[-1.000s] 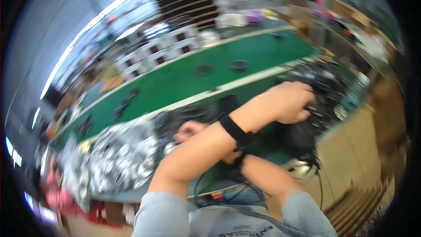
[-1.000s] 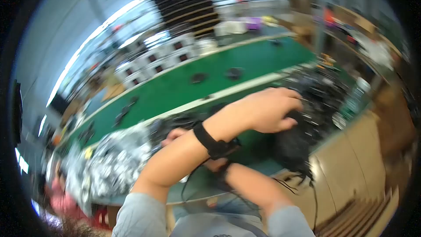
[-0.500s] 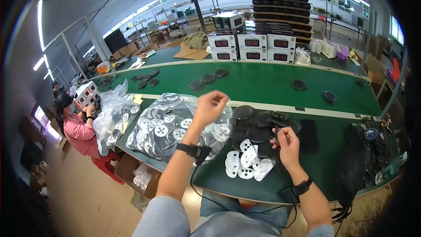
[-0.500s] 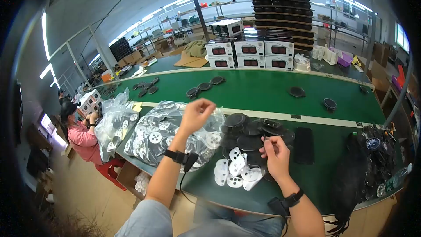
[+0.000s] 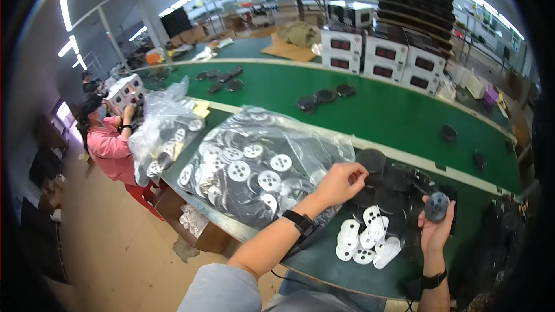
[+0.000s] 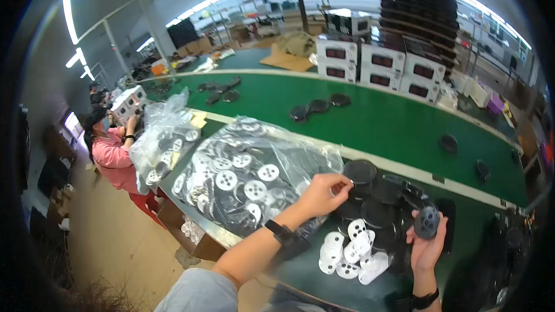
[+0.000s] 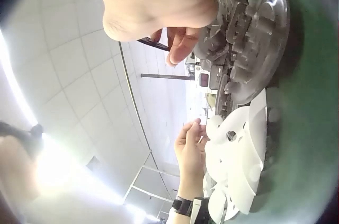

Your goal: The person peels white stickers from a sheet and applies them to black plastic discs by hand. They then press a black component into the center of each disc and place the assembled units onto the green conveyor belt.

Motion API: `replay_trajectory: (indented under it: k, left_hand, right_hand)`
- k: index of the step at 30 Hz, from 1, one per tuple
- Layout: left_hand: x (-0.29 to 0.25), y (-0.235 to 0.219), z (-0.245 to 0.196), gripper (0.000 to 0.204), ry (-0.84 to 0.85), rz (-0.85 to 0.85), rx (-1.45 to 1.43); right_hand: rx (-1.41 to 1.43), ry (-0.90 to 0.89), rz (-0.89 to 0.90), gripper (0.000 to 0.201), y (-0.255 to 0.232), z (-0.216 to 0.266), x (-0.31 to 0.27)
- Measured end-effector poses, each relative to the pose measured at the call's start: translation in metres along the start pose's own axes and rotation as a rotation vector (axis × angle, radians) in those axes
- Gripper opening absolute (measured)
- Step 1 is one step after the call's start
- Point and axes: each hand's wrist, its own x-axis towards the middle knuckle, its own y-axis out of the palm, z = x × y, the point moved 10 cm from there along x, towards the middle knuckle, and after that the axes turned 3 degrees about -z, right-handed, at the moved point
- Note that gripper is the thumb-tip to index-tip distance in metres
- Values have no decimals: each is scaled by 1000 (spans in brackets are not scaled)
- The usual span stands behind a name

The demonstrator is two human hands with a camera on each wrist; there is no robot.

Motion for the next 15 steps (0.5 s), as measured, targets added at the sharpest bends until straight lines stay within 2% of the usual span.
replay_trajectory:
  k: [2, 9, 11, 12, 15]
  left_hand:
    - [-2, 4, 7, 10, -48, 1, 32]
    - [3, -6, 7, 12, 5, -77, 131]
    - [6, -10, 2, 18, 6, -99, 197]
    - [5, -6, 5, 34, 47, -33, 319]
    - [2, 8, 21, 50, -29, 19, 300]
  right_hand:
    - [63, 97, -56, 47, -8, -8, -2]
    - [62, 130, 27, 50, 3, -8, -10]
    - [42, 101, 103, 50, 8, -6, -10]
    - [43, 104, 108, 48, 6, -8, -10]
    - [27, 97, 122, 44, 7, -8, -9]
